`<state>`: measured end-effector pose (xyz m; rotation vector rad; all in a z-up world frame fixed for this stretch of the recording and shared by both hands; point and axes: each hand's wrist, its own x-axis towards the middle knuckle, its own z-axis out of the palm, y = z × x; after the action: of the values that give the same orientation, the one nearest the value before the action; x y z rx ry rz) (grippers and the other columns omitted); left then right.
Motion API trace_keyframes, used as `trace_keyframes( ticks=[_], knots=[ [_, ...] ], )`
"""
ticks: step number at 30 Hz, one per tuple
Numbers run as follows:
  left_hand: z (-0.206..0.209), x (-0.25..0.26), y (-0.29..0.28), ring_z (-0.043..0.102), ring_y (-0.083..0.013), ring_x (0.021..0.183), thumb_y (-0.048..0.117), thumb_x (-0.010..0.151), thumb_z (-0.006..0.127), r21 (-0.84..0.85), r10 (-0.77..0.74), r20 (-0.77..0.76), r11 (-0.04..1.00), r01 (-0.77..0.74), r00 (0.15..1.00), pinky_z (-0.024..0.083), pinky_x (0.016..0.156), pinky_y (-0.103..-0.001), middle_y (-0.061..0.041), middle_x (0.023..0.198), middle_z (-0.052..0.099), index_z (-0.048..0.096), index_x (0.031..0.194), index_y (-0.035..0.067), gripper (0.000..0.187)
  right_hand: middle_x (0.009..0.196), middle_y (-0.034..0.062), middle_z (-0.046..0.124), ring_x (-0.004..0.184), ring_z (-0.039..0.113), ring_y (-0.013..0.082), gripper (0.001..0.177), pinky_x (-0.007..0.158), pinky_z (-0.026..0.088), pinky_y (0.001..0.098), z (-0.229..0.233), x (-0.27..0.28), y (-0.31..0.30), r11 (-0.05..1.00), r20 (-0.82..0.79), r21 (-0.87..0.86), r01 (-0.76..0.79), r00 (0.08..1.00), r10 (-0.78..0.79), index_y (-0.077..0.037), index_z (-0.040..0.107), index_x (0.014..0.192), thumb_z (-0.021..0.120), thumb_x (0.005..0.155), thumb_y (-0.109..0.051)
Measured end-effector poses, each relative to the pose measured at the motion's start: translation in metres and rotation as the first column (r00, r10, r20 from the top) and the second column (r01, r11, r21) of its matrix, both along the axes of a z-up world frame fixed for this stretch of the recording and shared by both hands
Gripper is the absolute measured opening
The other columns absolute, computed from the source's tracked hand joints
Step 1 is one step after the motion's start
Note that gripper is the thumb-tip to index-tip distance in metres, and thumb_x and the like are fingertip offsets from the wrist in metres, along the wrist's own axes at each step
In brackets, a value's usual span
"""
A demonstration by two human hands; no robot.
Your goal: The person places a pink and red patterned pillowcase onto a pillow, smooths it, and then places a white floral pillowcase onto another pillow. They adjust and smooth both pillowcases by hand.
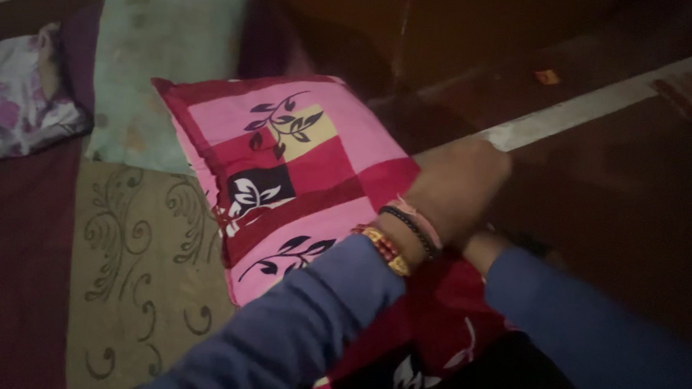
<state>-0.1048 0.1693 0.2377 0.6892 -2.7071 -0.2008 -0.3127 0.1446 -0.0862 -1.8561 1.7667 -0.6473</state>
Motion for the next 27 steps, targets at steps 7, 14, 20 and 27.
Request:
trace_keyframes(
  ticks=[7, 14, 20, 27],
  knots=[
    [-0.003, 0.005, -0.011, 0.073, -0.0331, 0.097, 0.025, 0.067, 0.086, 0.194, -0.032, 0.134, 0.981, 0.005, 0.991, 0.059, 0.082, -0.044, -0.018, 0.101, 0.073, 0.076, 0.093, 0.005, 0.034, 0.155, 0.0035, 0.053, 0.144, 0.046, 0.0179, 0.054, 0.121, 0.034, 0.0342, -0.03, -0.021, -0.007, 1.0, -0.04, 0.019, 0.019, 0.999, -0.018, -0.019, 0.051, 0.151, 0.052, 0.1, -0.038],
    [-0.023, 0.018, -0.024, 0.074, -0.0331, 0.091, 0.043, 0.085, 0.073, 0.277, 0.081, 0.043, 0.957, -0.09, 0.996, 0.058, 0.08, -0.045, -0.017, 0.096, 0.075, 0.076, 0.092, 0.004, 0.04, 0.152, 0.0053, 0.055, 0.141, 0.049, 0.0192, 0.058, 0.118, 0.037, 0.0349, 0.011, -0.011, -0.01, 0.991, 0.039, 0.128, 0.039, 0.998, -0.044, -0.017, 0.052, 0.15, 0.056, 0.094, -0.031],
    [-0.061, 0.029, -0.042, 0.075, -0.0333, 0.091, 0.039, 0.094, 0.068, 0.23, 0.188, 0.015, 0.955, -0.186, 0.982, 0.059, 0.081, -0.045, -0.017, 0.095, 0.076, 0.077, 0.094, 0.006, 0.034, 0.149, 0.0068, 0.057, 0.139, 0.052, 0.0204, 0.062, 0.116, 0.039, 0.0356, 0.017, 0.006, 0.004, 0.97, 0.135, 0.233, 0.067, 0.986, -0.1, -0.015, 0.052, 0.149, 0.06, 0.088, -0.025],
    [-0.077, 0.032, -0.057, 0.074, -0.0352, 0.088, 0.037, 0.093, 0.065, 0.271, 0.245, 0.111, 0.925, -0.266, 0.963, 0.058, 0.077, -0.047, -0.018, 0.093, 0.075, 0.074, 0.098, 0.006, 0.033, 0.146, 0.0085, 0.06, 0.136, 0.055, 0.0217, 0.067, 0.113, 0.042, 0.0363, 0.046, 0.025, -0.003, 0.949, 0.24, 0.306, 0.078, 0.958, -0.156, -0.013, 0.053, 0.148, 0.064, 0.081, -0.018]
  ],
)
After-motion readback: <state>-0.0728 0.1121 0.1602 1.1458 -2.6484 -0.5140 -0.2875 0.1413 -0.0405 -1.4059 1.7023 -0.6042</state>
